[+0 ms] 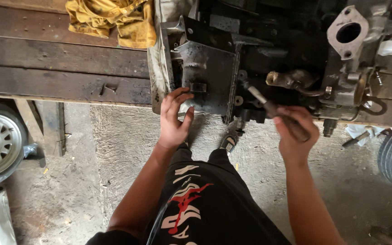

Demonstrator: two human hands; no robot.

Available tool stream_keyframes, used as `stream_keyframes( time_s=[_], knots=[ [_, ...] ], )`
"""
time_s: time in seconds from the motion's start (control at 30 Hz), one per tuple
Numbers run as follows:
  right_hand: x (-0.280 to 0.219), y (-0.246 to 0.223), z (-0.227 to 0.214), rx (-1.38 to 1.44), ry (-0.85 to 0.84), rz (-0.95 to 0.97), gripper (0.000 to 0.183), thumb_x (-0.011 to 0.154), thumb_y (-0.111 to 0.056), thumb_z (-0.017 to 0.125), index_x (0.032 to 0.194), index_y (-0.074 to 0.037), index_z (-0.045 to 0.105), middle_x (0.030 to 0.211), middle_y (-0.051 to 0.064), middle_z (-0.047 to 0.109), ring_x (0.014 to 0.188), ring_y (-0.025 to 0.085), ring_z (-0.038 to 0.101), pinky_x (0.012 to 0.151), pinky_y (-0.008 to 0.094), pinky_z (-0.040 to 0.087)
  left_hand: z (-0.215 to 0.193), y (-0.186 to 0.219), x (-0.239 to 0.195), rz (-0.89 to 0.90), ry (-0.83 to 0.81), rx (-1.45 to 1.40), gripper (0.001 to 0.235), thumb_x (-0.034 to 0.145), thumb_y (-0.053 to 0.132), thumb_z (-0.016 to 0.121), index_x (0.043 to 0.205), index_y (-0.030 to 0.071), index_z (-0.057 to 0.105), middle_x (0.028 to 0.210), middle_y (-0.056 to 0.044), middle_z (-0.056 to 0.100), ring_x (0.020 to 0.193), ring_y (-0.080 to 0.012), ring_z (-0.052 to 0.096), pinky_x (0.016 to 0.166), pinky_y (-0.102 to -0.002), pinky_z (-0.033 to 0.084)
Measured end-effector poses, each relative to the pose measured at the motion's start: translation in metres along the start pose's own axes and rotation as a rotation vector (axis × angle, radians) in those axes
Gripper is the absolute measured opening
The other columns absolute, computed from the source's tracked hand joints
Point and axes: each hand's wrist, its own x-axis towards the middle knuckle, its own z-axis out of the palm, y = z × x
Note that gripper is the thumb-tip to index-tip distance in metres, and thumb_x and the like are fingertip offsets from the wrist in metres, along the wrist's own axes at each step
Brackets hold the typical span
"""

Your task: The person uses a chisel to scrape grime and residue from a disassembled engine block and cylinder head on a wooden workbench. The person holds the parts steady with one hand while scraping with the other, moving across multiple surfaces.

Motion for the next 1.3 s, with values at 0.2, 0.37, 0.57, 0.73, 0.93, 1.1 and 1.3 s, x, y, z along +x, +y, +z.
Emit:
stream_keyframes(
  time_s=[0.2, 0.37, 0.57, 0.73, 0.93, 1.1, 1.3],
  knots=[
    [0.01, -0.007, -0.006, 0.118, -0.009, -0.124, 0.014, 0.095, 0.004, 0.074, 0.104, -0.007, 0.072, 0.114, 0.013, 0.072, 0.102, 0.024, 0.076, 0.083, 0.033, 0.069, 0.004, 0.003, 0.002, 0.022, 0.02, 0.027, 0.032, 0.09, 0.005, 0.067, 0.122, 0.006, 0.065, 0.136, -0.011, 0.061, 0.124, -0.0317, 0.059, 0.108, -0.043, 0.046],
    [0.011, 0.001, 0.008, -0.067, -0.046, -0.109, 0.013, 0.093, 0.003, 0.075, 0.104, -0.003, 0.071, 0.111, 0.015, 0.072, 0.098, 0.023, 0.076, 0.077, 0.03, 0.064, 0.018, 0.007, -0.007, 0.07, -0.008, 0.058, 0.036, 0.089, 0.007, 0.069, 0.124, 0.007, 0.063, 0.137, -0.011, 0.06, 0.128, -0.0318, 0.057, 0.11, -0.045, 0.044],
    [-0.005, -0.016, -0.001, -0.102, -0.011, -0.117, 0.012, 0.097, 0.003, 0.078, 0.106, -0.002, 0.071, 0.114, 0.013, 0.072, 0.104, 0.021, 0.073, 0.087, 0.029, 0.061, 0.027, -0.013, -0.034, -0.146, 0.109, 0.141, 0.046, 0.087, 0.017, 0.076, 0.13, 0.01, 0.06, 0.14, -0.011, 0.057, 0.128, -0.0338, 0.056, 0.11, -0.046, 0.043],
    [-0.006, -0.034, 0.037, -0.292, -0.215, -0.268, 0.019, 0.088, 0.003, 0.08, 0.105, -0.002, 0.073, 0.113, 0.013, 0.073, 0.101, 0.023, 0.074, 0.086, 0.031, 0.061, 0.024, -0.045, -0.047, -0.334, 0.085, 0.11, 0.064, 0.09, 0.026, 0.075, 0.146, 0.01, 0.05, 0.149, -0.012, 0.053, 0.14, -0.0359, 0.049, 0.116, -0.049, 0.038],
    [-0.011, -0.045, 0.08, -0.422, -0.182, -0.336, 0.023, 0.091, 0.003, 0.079, 0.112, 0.0, 0.074, 0.119, 0.016, 0.07, 0.107, 0.026, 0.073, 0.09, 0.033, 0.061, 0.015, -0.09, -0.051, -0.48, -0.142, 0.377, 0.076, 0.09, 0.043, 0.073, 0.152, 0.012, 0.043, 0.162, -0.017, 0.036, 0.152, -0.0363, 0.028, 0.121, -0.055, 0.021],
    [-0.032, -0.045, 0.09, -0.454, -0.228, -0.311, 0.022, 0.087, 0.002, 0.081, 0.107, -0.001, 0.075, 0.114, 0.016, 0.071, 0.105, 0.027, 0.073, 0.09, 0.034, 0.059, 0.003, -0.117, -0.047, -0.511, -0.34, 0.342, 0.081, 0.092, 0.046, 0.07, 0.156, 0.011, 0.035, 0.162, -0.021, 0.029, 0.151, -0.0394, 0.024, 0.122, -0.051, 0.02],
    [-0.033, -0.028, 0.091, -0.375, -0.114, -0.274, 0.02, 0.093, 0.004, 0.078, 0.112, 0.0, 0.073, 0.122, 0.017, 0.07, 0.111, 0.026, 0.073, 0.096, 0.032, 0.062, -0.008, -0.132, -0.04, -0.504, -0.365, 0.227, 0.076, 0.093, 0.043, 0.068, 0.155, 0.012, 0.037, 0.164, -0.018, 0.032, 0.149, -0.0398, 0.033, 0.12, -0.047, 0.03]
  ],
)
